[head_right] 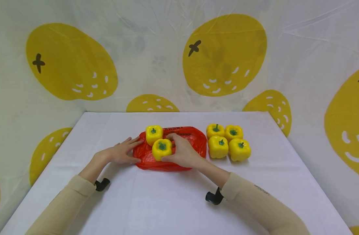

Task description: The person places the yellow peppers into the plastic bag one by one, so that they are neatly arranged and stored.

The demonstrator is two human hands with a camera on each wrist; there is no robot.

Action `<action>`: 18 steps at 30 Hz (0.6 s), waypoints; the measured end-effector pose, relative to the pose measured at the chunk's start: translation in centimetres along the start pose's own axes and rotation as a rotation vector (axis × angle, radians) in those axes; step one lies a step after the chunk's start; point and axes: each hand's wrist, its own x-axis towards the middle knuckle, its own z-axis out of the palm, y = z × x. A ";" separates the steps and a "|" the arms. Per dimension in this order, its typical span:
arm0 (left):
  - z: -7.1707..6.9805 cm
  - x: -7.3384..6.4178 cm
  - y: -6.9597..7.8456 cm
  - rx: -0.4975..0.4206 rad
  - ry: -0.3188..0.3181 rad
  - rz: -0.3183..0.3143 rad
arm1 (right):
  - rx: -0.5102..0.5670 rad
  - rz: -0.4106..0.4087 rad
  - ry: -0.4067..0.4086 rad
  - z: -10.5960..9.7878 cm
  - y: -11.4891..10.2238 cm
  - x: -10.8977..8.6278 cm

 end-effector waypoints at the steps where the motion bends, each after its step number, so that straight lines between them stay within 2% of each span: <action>1: 0.0 0.0 0.0 -0.001 0.000 0.000 | 0.007 0.013 -0.001 0.2 -0.1 0.1; 7: -0.1 -0.1 0.1 0.001 0.003 0.001 | 0.030 0.050 -0.007 1.1 -0.4 0.6; 18: -0.2 -0.3 0.3 -0.011 0.000 -0.004 | 0.077 0.043 0.002 2.7 -0.5 1.3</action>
